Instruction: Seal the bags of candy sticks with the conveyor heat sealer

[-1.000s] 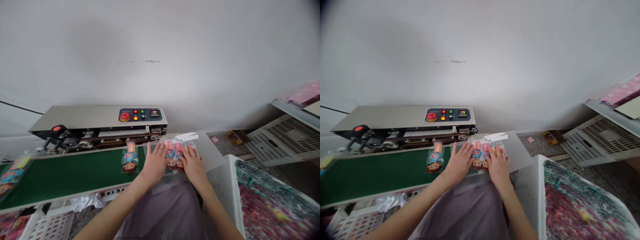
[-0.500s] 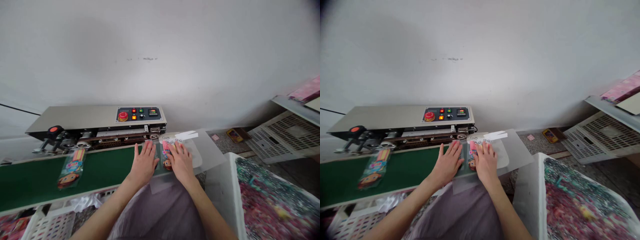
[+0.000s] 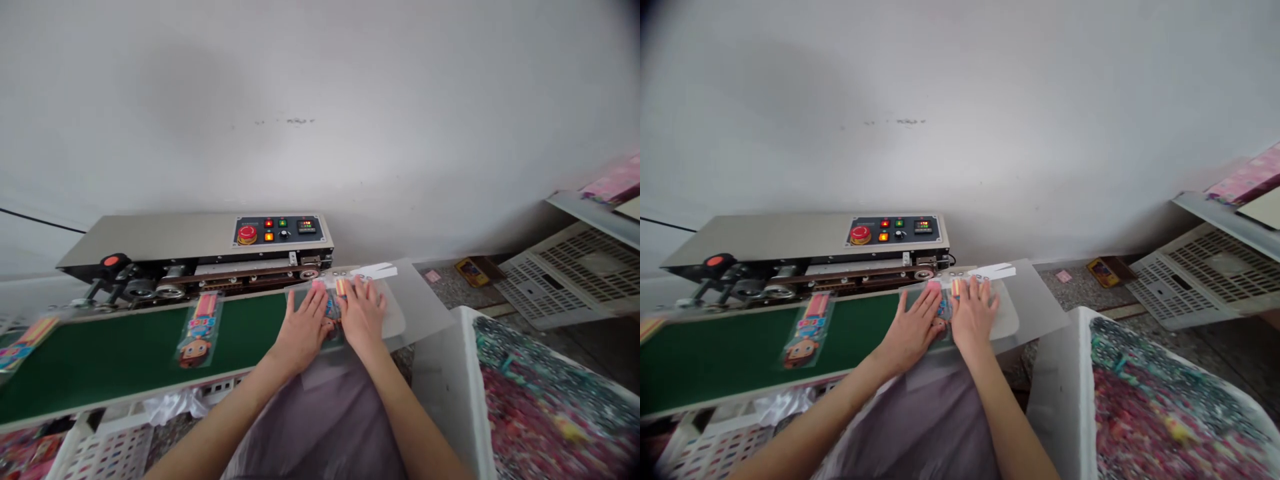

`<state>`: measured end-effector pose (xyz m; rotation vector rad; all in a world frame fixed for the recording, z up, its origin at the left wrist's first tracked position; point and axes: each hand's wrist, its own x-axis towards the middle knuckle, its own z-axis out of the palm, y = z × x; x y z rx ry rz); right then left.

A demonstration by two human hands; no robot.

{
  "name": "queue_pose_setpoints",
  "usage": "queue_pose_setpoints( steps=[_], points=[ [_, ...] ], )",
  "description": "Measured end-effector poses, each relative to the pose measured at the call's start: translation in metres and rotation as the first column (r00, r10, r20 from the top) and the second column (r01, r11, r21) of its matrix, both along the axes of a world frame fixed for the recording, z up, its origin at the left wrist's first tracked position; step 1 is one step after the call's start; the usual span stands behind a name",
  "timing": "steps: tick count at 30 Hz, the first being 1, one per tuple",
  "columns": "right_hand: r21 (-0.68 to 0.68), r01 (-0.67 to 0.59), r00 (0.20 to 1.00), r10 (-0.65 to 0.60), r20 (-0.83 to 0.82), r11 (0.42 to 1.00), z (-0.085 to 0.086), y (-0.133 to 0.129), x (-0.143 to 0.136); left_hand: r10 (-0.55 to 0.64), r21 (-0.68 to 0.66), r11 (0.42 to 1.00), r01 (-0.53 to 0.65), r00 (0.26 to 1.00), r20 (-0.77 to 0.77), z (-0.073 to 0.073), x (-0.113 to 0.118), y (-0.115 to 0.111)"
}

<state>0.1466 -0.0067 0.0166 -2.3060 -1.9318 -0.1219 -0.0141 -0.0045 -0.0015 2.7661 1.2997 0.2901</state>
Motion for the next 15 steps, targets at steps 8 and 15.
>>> queue_pose_setpoints(
  steps=[8, 15],
  points=[
    [0.082, -0.001, 0.997, 0.007, -0.074, 0.997, -0.005, -0.015, 0.028, 0.173, -0.008, 0.985, -0.173, 0.985, -0.005, 0.017, -0.001, 0.000],
    [0.055, -0.056, 0.997, 0.059, -0.050, 0.997, -0.018, -0.022, 0.055, -0.048, -0.014, 0.999, 0.049, 0.998, 0.034, 0.002, 0.035, 0.007]
  ],
)
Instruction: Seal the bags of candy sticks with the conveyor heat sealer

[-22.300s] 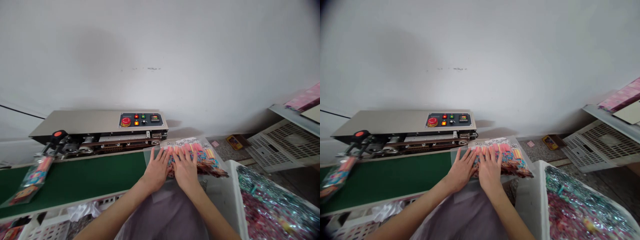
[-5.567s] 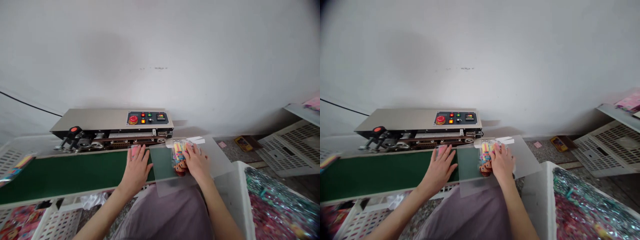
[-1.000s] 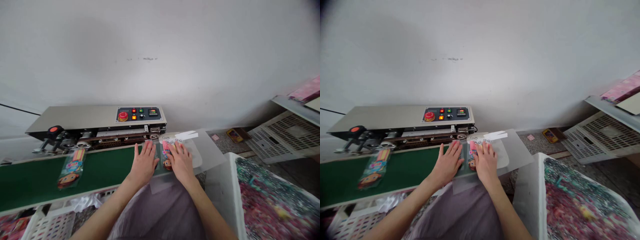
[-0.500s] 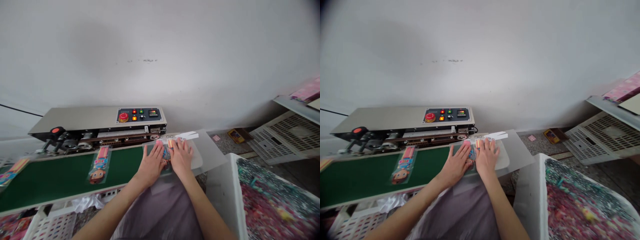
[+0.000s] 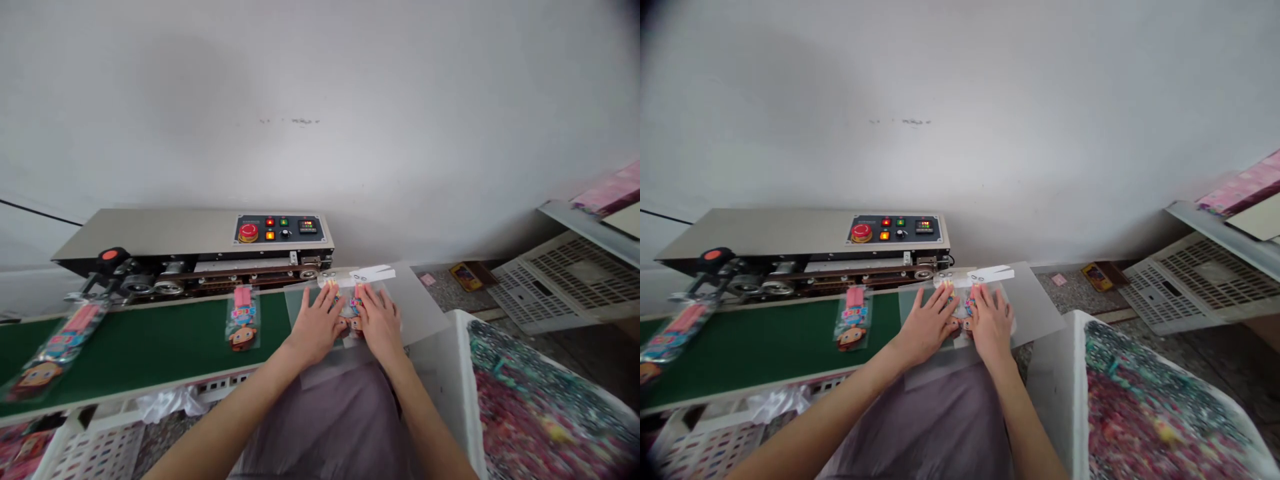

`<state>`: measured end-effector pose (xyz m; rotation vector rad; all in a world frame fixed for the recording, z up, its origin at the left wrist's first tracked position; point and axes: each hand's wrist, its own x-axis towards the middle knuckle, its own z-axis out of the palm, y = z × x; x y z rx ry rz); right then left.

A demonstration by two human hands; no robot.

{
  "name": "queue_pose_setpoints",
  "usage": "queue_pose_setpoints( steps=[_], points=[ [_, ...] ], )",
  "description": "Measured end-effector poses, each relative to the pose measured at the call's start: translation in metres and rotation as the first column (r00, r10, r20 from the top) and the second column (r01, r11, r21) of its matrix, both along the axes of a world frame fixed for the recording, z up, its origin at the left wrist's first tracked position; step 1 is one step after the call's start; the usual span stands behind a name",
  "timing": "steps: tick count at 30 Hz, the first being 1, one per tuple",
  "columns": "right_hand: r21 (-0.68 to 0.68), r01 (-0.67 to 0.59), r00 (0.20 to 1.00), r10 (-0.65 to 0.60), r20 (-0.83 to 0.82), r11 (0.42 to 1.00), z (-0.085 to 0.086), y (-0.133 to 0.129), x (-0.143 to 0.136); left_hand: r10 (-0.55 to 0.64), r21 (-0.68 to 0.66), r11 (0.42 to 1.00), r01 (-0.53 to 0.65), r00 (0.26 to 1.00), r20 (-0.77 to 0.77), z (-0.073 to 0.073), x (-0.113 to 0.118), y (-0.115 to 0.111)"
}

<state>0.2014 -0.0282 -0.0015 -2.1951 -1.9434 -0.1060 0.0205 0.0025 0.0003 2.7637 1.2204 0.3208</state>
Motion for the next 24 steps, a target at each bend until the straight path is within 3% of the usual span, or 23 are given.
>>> queue_pose_setpoints(
  steps=[3, 7, 9, 12, 16, 18, 21, 24],
  points=[
    [0.001, -0.093, 0.995, 0.093, -0.018, 0.996, 0.001, 0.003, -0.009, -0.018, -0.010, 1.000, 0.018, 1.000, -0.018, -0.001, -0.022, 0.002],
    [0.022, -0.216, 0.974, 0.217, -0.069, 0.976, 0.004, 0.006, -0.023, -0.014, -0.047, 0.999, 0.011, 0.997, -0.073, 0.013, -0.056, 0.001],
    [0.050, -0.226, 0.968, 0.230, -0.098, 0.973, 0.004, 0.005, -0.025, 0.067, -0.053, 0.996, -0.073, 0.992, -0.104, 0.022, -0.059, -0.001],
    [0.096, -0.190, 0.970, 0.202, -0.139, 0.977, 0.002, -0.001, -0.019, 0.163, -0.032, 0.986, -0.165, 0.984, -0.075, 0.030, -0.040, -0.006],
    [0.075, -0.190, 0.970, 0.199, -0.137, 0.979, 0.002, -0.008, -0.012, -0.024, -0.054, 0.998, 0.024, 1.000, 0.001, 0.020, -0.004, -0.012],
    [0.037, -0.216, 0.968, 0.219, -0.122, 0.976, 0.004, -0.007, -0.015, -0.036, -0.050, 0.998, 0.036, 0.999, 0.003, 0.009, -0.001, -0.013],
    [-0.022, -0.268, 0.956, 0.263, -0.126, 0.963, 0.009, 0.000, -0.029, -0.007, -0.013, 1.000, 0.007, 1.000, 0.001, -0.002, -0.017, -0.014],
    [-0.038, -0.288, 0.948, 0.279, -0.155, 0.957, 0.015, 0.007, -0.053, 0.003, 0.013, 1.000, -0.002, 1.000, -0.026, 0.000, -0.041, -0.012]
  ],
)
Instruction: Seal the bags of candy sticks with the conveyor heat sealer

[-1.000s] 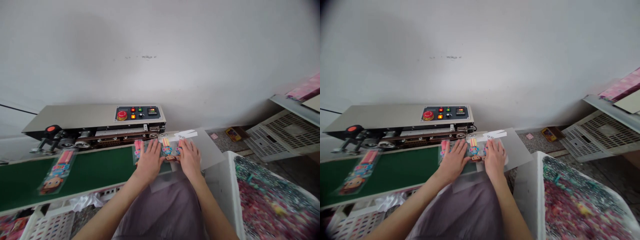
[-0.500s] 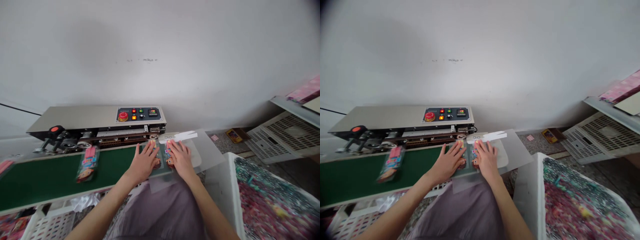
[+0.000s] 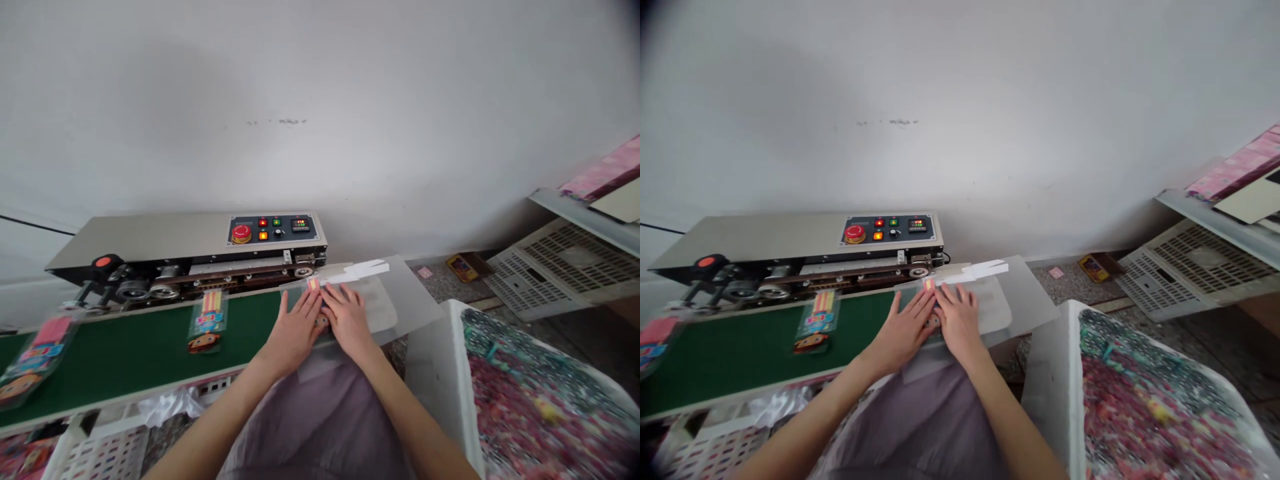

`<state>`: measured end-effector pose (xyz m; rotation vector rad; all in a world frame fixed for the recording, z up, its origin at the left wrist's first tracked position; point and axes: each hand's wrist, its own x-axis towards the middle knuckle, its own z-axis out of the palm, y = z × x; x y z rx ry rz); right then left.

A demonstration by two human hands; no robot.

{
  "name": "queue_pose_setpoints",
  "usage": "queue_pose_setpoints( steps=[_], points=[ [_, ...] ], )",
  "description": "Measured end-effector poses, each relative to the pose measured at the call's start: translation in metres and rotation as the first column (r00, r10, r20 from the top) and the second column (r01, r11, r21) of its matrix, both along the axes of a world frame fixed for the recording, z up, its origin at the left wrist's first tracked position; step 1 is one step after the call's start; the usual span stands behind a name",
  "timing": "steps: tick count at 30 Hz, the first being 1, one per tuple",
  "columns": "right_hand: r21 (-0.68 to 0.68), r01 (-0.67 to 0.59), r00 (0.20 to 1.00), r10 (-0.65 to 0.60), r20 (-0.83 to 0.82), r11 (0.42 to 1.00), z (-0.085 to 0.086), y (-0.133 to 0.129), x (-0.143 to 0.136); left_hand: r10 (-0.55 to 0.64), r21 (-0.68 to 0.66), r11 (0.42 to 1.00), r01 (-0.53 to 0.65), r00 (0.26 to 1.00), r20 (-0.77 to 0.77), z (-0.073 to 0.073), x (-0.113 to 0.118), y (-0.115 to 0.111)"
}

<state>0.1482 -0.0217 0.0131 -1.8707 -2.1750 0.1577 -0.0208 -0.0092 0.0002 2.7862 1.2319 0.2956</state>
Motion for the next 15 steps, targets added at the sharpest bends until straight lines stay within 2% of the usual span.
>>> queue_pose_setpoints(
  steps=[2, 4, 7, 9, 11, 13, 15],
  points=[
    [-0.006, 0.003, 0.999, -0.004, -0.035, 1.000, 0.007, -0.003, -0.015, 0.014, 0.000, 1.000, -0.014, 0.999, -0.039, 0.006, -0.016, 0.000],
    [-0.014, 0.000, 0.996, -0.001, -0.085, 1.000, 0.017, -0.017, -0.023, 0.047, 0.012, 0.999, -0.046, 0.995, -0.083, 0.013, -0.031, -0.002],
    [-0.026, -0.025, 0.985, 0.020, -0.174, 0.999, 0.035, -0.063, -0.013, 0.137, 0.120, 0.985, -0.125, 0.986, -0.096, 0.021, -0.054, -0.010],
    [-0.020, 0.010, 0.971, -0.014, -0.238, 1.000, 0.044, -0.110, 0.008, 0.083, 0.192, 0.979, -0.070, 0.995, -0.062, 0.024, -0.063, -0.018],
    [-0.008, 0.130, 0.944, -0.126, -0.306, 0.992, 0.047, -0.166, 0.034, -0.022, 0.234, 0.972, 0.026, 1.000, -0.021, 0.027, -0.060, -0.028],
    [-0.006, 0.284, 0.894, -0.268, -0.359, 0.959, 0.043, -0.225, 0.064, -0.138, 0.236, 0.963, 0.130, 0.990, 0.017, 0.034, -0.039, -0.044],
    [-0.018, 0.431, 0.832, -0.405, -0.379, 0.902, 0.033, -0.284, 0.096, -0.270, 0.190, 0.947, 0.257, 0.962, 0.042, 0.042, -0.005, -0.067]
  ],
)
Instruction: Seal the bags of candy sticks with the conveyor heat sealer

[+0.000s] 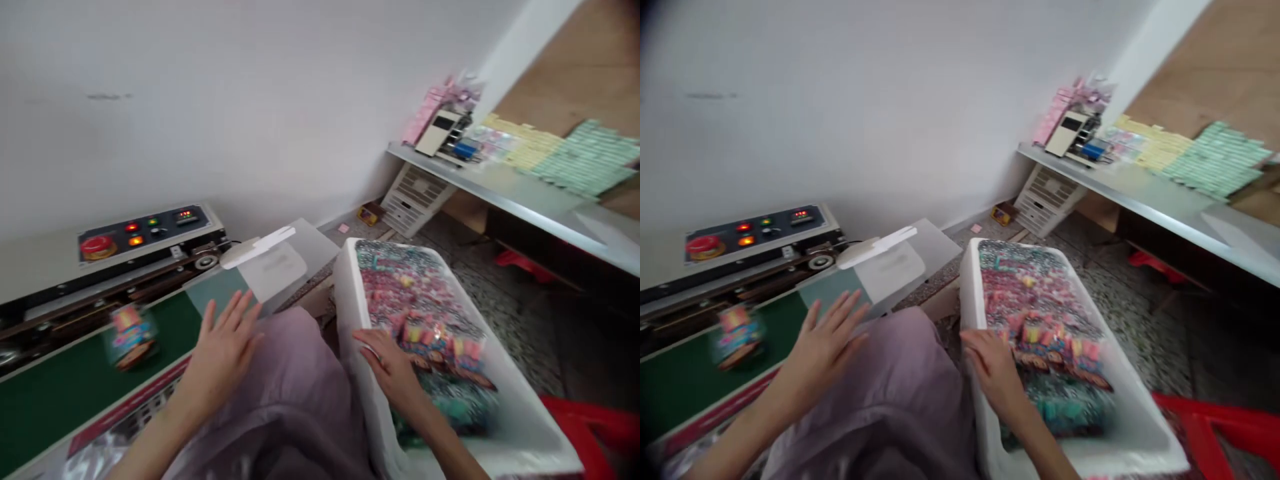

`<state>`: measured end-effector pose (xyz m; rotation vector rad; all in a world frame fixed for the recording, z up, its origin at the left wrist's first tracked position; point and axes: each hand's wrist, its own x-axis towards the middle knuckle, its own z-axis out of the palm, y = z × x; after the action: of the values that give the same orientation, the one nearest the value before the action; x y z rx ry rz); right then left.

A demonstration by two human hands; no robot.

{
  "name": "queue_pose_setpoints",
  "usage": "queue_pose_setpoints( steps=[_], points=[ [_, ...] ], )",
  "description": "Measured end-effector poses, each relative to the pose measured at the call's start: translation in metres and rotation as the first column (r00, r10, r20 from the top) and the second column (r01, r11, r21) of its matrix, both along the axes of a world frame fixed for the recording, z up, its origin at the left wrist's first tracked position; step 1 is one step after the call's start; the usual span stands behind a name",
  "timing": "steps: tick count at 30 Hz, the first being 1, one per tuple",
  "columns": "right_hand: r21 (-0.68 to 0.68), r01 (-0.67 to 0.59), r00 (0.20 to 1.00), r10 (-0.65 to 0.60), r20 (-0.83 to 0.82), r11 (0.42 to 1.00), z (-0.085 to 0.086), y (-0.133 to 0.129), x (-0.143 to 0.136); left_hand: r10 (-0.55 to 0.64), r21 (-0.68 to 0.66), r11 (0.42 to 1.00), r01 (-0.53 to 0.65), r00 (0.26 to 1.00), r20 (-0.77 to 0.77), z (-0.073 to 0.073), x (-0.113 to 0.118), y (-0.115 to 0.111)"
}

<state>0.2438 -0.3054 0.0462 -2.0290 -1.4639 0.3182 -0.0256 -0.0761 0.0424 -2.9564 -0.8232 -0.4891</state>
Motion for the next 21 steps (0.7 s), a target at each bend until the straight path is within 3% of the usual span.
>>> queue_pose_setpoints(
  steps=[4, 7, 9, 12, 15, 21],
  points=[
    [-0.097, 0.261, 0.964, -0.255, 0.077, 0.960, -0.025, -0.100, 0.063, -0.311, -0.185, 0.936, 0.301, 0.950, -0.030, 0.012, 0.086, -0.060],
    [-0.210, 0.353, 0.927, -0.311, 0.210, 0.912, -0.036, -0.151, 0.107, -0.459, -0.256, 0.864, 0.434, 0.888, -0.043, 0.010, 0.142, -0.101],
    [-0.287, 0.394, 0.903, -0.309, 0.297, 0.873, -0.037, -0.171, 0.133, -0.510, -0.267, 0.836, 0.479, 0.858, -0.055, 0.007, 0.171, -0.119],
    [-0.320, 0.439, 0.874, -0.317, 0.367, 0.839, -0.033, -0.184, 0.172, -0.524, -0.266, 0.832, 0.487, 0.848, -0.085, 0.002, 0.203, -0.135],
    [-0.328, 0.474, 0.849, -0.324, 0.417, 0.817, -0.027, -0.180, 0.213, -0.534, -0.268, 0.828, 0.492, 0.838, -0.113, 0.001, 0.223, -0.144],
    [-0.416, 0.472, 0.843, -0.260, 0.471, 0.777, -0.028, -0.158, 0.270, -0.548, -0.324, 0.811, 0.488, 0.827, -0.125, -0.005, 0.230, -0.153]
  ],
)
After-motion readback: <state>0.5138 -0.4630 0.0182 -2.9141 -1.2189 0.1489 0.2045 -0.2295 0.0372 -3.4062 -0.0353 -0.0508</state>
